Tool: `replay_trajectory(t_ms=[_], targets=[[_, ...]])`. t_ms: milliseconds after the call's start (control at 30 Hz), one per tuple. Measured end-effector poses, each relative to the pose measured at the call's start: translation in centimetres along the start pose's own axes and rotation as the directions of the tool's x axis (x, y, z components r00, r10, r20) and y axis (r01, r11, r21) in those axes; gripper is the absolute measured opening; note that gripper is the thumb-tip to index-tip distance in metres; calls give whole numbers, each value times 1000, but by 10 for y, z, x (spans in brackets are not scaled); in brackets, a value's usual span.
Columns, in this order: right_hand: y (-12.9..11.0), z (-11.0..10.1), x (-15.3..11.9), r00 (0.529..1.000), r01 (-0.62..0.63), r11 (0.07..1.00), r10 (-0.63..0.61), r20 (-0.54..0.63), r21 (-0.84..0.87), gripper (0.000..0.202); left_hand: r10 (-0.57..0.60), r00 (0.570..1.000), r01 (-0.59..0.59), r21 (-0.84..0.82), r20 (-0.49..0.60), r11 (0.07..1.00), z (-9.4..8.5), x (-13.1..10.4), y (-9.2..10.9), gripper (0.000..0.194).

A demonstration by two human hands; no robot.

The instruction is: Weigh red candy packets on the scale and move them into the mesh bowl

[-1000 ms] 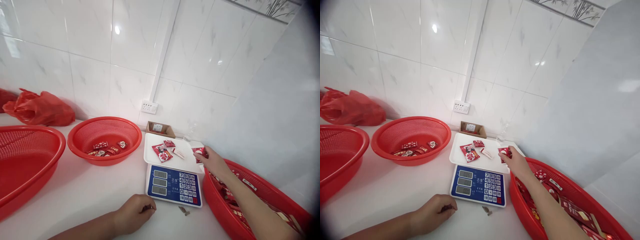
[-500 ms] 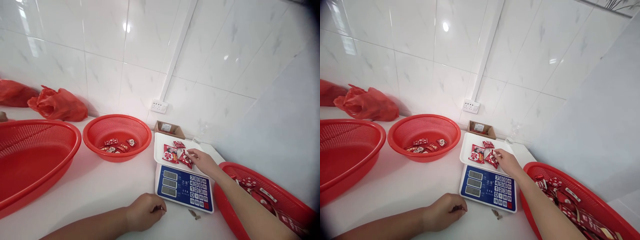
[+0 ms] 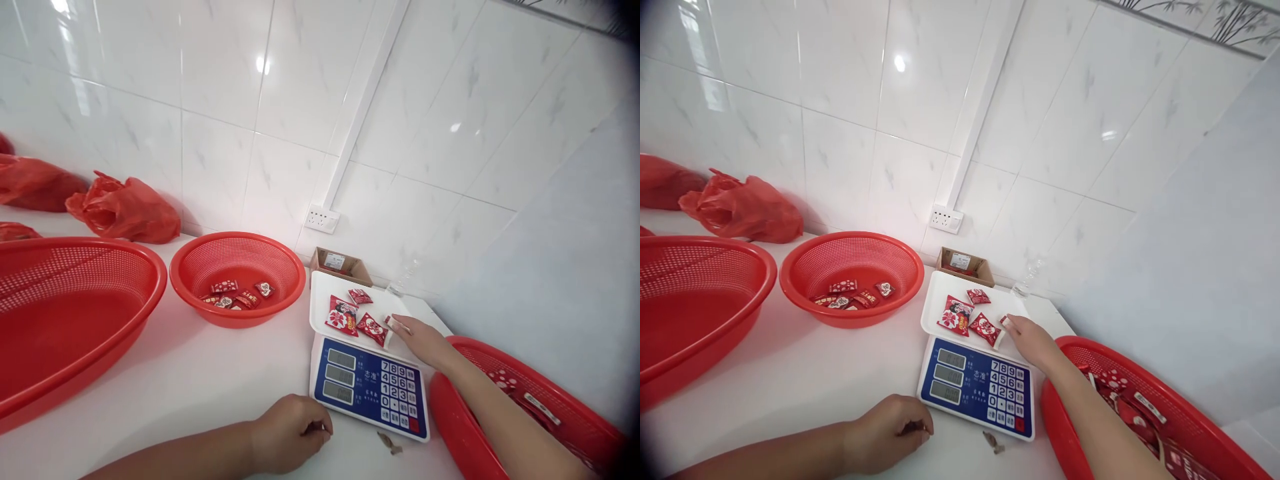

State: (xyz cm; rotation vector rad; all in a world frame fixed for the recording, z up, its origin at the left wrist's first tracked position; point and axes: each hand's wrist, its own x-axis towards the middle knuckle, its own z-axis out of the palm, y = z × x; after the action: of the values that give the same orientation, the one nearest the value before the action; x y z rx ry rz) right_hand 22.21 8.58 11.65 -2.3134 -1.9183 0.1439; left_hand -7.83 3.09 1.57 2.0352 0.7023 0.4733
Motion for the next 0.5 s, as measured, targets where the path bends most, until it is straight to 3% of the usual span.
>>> replay_trajectory(t_ms=[200, 400, 500], targets=[[-20, 11, -10, 973, 210, 976, -215, 81, 59, 52, -7, 1000, 7, 12, -9, 1000, 1, 0, 0, 23], [-21, 15, 1, 994, 85, 995, -88, 60, 50, 50, -13, 1000, 13, 12, -6, 1000, -1, 0, 1, 23], [-18, 13, 9, 996, 80, 990, -84, 30, 114, 49, -20, 1000, 20, 17, 0, 1000, -1, -1, 1, 24]])
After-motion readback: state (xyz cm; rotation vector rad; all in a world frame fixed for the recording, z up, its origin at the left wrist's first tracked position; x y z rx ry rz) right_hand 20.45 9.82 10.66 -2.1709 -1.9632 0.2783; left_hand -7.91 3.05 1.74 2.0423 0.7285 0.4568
